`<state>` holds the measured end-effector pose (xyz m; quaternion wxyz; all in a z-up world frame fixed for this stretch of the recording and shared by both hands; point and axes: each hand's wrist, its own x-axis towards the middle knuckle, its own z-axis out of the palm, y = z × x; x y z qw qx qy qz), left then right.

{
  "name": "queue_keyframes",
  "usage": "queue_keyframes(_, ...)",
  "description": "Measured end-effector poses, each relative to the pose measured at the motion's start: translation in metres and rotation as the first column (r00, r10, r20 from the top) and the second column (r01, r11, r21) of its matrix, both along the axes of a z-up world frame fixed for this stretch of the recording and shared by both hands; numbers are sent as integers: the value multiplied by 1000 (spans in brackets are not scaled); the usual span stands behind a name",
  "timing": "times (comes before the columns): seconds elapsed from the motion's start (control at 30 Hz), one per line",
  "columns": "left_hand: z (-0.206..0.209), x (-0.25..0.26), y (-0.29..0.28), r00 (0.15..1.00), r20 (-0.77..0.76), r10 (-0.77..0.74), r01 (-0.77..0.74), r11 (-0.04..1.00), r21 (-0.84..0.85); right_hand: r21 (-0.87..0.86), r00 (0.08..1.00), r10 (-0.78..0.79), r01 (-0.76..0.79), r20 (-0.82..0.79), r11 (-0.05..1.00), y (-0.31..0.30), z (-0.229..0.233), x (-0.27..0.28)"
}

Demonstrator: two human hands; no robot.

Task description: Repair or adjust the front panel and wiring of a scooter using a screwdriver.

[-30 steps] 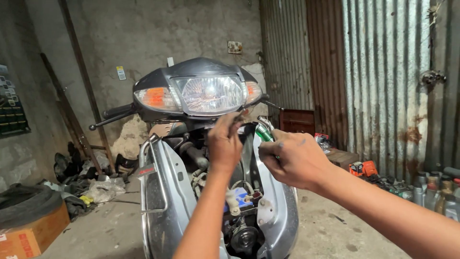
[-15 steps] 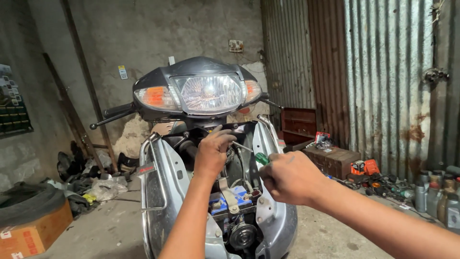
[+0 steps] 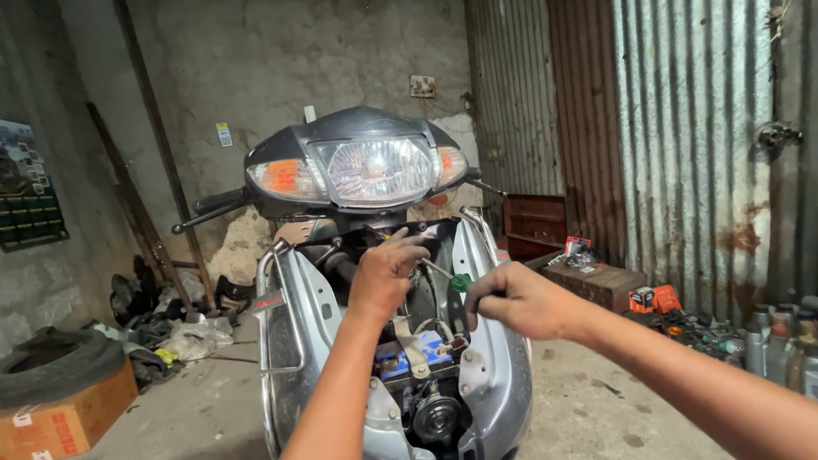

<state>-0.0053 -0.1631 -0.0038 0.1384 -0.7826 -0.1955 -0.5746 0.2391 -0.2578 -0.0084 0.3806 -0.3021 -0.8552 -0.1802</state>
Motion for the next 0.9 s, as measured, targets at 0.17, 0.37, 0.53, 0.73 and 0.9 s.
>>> queue_keyframes(0.17,5,-5,-15,998,-54,40,-39,999,30,-546,954,255,-300,-158,783,-1,12,1)
queue_keyframes(0.37,9,-7,-17,967,-184,178,-162,982,95,111,948,-103,72,301,991,-32,16,-12)
queue_keyframes(0.53,0,-1,1,926,-243,288,-249,952,178,51,925,-113,102,362,994,-26,12,-17)
queue_keyframes(0.73,-11,7,16,911,-255,325,-276,938,210,-151,989,-117,130,93,980,5,-2,-25)
queue_keyframes(0.9,-19,19,8,923,-240,302,-234,933,275,-136,989,-107,120,97,983,33,-10,-25)
